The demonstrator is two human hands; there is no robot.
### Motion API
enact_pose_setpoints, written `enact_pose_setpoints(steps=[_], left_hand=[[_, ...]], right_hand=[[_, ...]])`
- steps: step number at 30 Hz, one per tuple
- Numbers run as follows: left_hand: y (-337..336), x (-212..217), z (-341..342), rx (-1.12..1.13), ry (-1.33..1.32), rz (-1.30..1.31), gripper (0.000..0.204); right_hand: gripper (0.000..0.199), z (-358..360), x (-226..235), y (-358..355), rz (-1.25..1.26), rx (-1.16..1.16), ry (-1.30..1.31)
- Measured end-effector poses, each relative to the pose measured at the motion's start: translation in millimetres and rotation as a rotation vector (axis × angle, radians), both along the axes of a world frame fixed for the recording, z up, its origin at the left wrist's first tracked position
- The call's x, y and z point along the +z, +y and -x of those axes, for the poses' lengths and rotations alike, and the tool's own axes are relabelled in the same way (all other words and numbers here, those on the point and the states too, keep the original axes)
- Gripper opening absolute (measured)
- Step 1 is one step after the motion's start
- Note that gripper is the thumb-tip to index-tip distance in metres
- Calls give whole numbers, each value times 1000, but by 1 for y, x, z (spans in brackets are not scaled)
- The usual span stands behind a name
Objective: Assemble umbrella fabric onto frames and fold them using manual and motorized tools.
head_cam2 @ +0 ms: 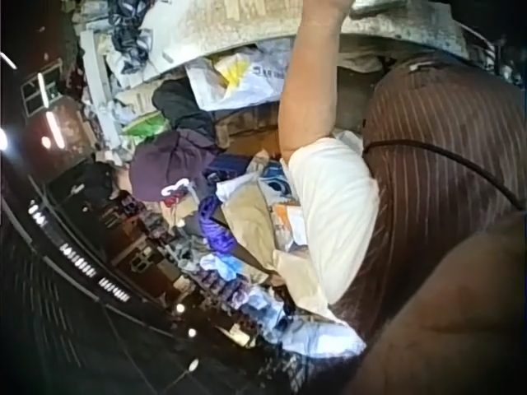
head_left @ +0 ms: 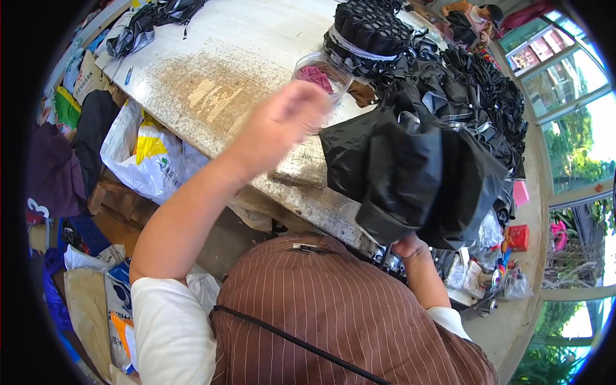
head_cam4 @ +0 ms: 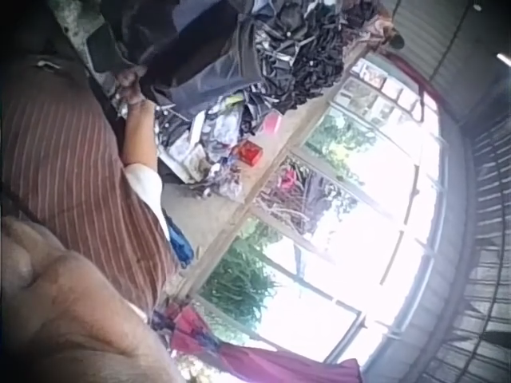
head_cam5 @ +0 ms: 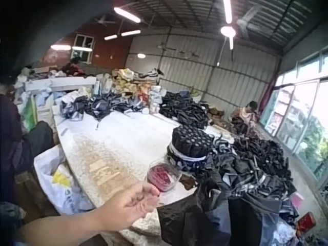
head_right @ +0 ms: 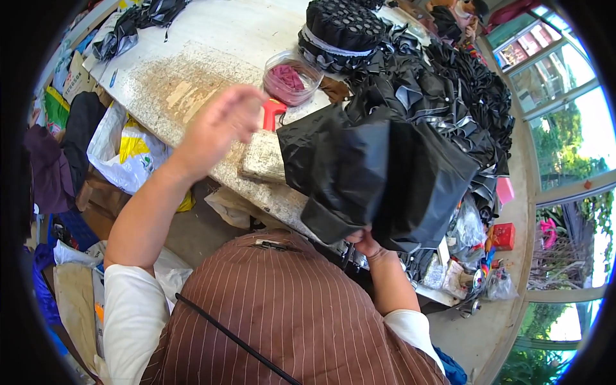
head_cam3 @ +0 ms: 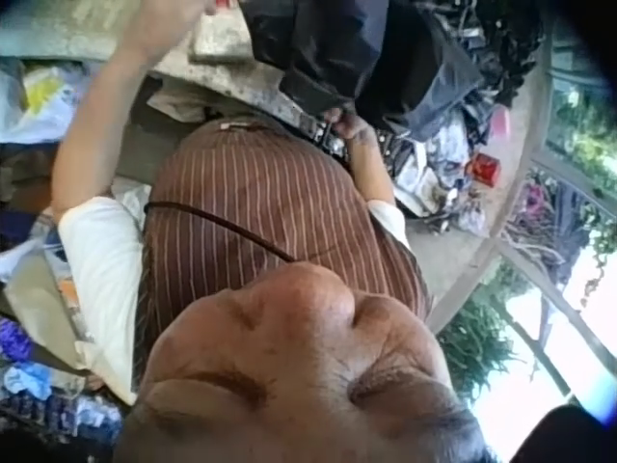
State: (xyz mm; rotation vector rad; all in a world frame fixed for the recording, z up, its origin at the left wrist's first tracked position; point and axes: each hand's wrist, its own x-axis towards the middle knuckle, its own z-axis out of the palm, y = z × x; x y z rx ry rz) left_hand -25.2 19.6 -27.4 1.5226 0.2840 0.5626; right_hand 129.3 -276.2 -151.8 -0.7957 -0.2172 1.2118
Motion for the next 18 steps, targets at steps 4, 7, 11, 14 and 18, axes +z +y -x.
enact_pose_setpoints(steps=[4, 7, 11, 14, 18], left_hand=[[-36, 6, -14, -224, 204, -225, 42], [-26, -10, -16, -174, 159, 21, 32], [6, -30, -2, -11, -95, 339, 26], [-17, -31, -7, 25, -53, 357, 28], [-59, -45, -22, -60, -107, 384, 47]], right_hand=[[9, 4, -5, 2, -3, 154, 88], [6, 7, -2, 4, 37, 211, 13], [8, -4, -10, -14, -220, 256, 257], [8, -5, -4, -13, -191, 210, 329], [7, -6, 0, -6, -188, 174, 402]])
